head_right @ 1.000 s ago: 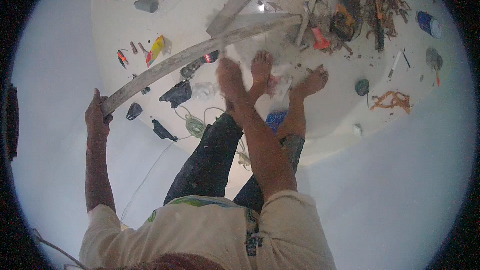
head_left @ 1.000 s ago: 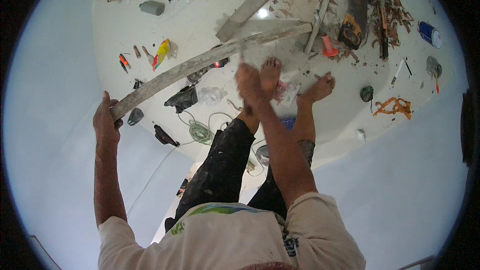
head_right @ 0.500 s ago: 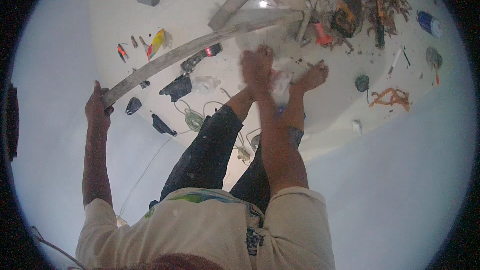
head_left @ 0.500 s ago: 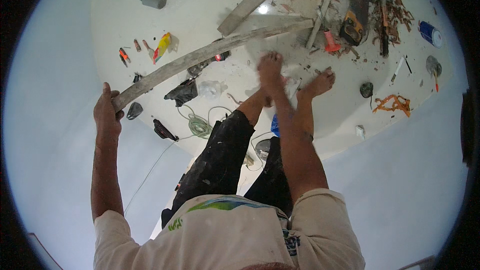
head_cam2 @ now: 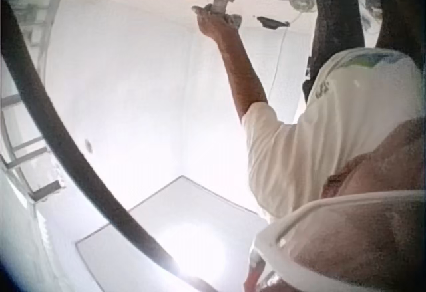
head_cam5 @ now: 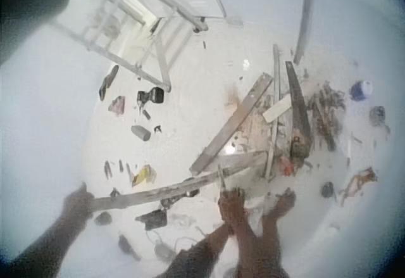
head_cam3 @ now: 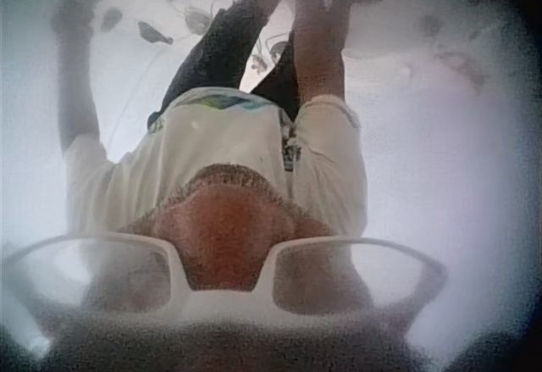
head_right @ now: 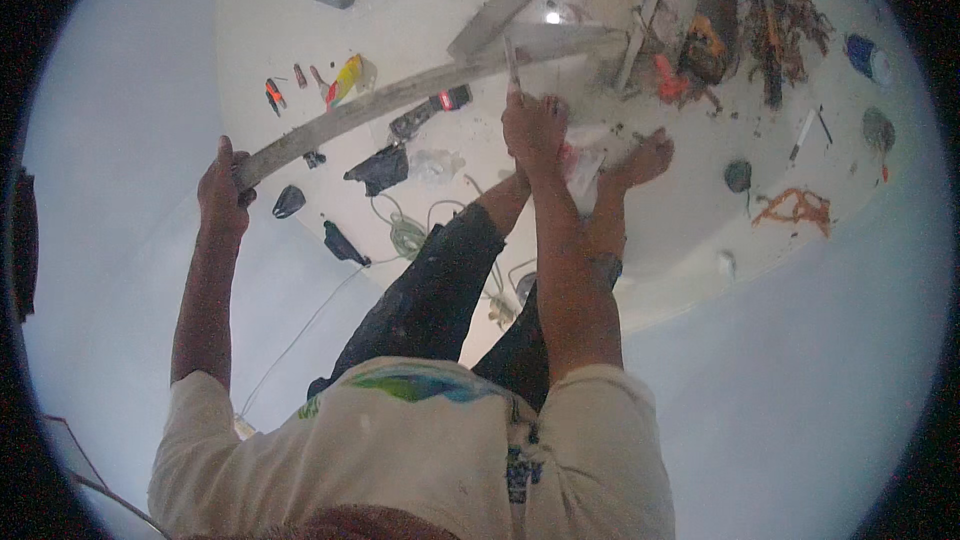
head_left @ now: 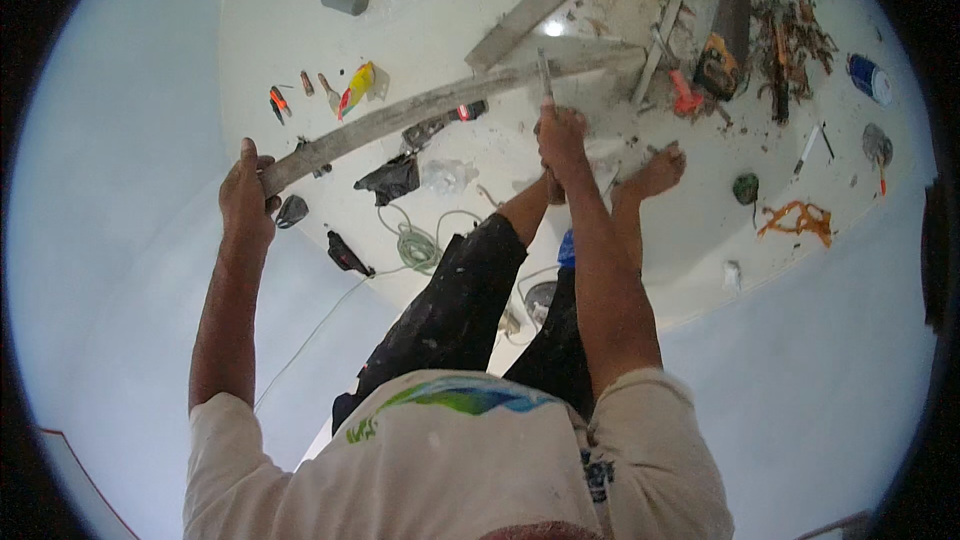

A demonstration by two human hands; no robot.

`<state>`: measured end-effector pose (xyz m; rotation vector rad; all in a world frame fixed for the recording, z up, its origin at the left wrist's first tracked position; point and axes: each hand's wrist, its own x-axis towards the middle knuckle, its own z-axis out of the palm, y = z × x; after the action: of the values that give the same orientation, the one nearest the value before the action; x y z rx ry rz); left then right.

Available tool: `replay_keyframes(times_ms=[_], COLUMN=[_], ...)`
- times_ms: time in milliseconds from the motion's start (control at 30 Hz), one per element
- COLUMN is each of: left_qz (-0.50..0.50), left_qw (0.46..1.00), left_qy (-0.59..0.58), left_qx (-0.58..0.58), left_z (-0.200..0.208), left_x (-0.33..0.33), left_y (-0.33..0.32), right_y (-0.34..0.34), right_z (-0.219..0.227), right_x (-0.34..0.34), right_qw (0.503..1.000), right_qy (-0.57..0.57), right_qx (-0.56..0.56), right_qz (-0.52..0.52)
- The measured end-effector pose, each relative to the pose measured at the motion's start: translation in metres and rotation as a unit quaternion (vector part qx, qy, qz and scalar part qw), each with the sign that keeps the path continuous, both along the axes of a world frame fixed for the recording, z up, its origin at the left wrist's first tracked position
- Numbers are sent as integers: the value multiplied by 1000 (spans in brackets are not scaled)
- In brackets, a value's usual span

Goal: The person measures a metal frame with a tape measure, then picks up a wooden plank and saws it by hand. After cutting, the person wipes the plank with a cloth.

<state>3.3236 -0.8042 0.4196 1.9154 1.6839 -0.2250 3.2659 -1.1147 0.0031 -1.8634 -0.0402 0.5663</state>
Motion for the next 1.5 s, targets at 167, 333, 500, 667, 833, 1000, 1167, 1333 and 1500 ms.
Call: replay_keyframes(times_ms=[167,333,500,667,833,1000,1167,1333,1500], left_qz=[24,-3,-2,-173,-261,-246,-194,-222,-211], left_qw=[998,1000,1000,979,959,967,976,971,975], left_qy=[23,-2,26,13,-19,-11,-13,-12,9], left_qx=[55,20,-5,-106,-110,-67,-98,-90,-74], left_z=[19,11,23,45,28,40,48,47,54], left_x=[-29,11,-6,-14,10,14,11,37,36], left_y=[-5,-17,-26,-22,-21,-42,-37,-49,-43], right_y=[58,1,-16,-24,-35,27,-7,17,-13], right_z=[195,64,113,121,-1,81,118,88,99], right_x=[15,33,55,59,46,36,46,6,31], right_qw=[980,990,977,975,991,963,903,981,969], right_qy=[74,-86,-64,213,-45,-209,-260,-66,-129], right_qx=[128,-29,-141,36,-125,-114,-273,-127,-140], right_qz=[131,106,148,48,33,125,206,127,155])
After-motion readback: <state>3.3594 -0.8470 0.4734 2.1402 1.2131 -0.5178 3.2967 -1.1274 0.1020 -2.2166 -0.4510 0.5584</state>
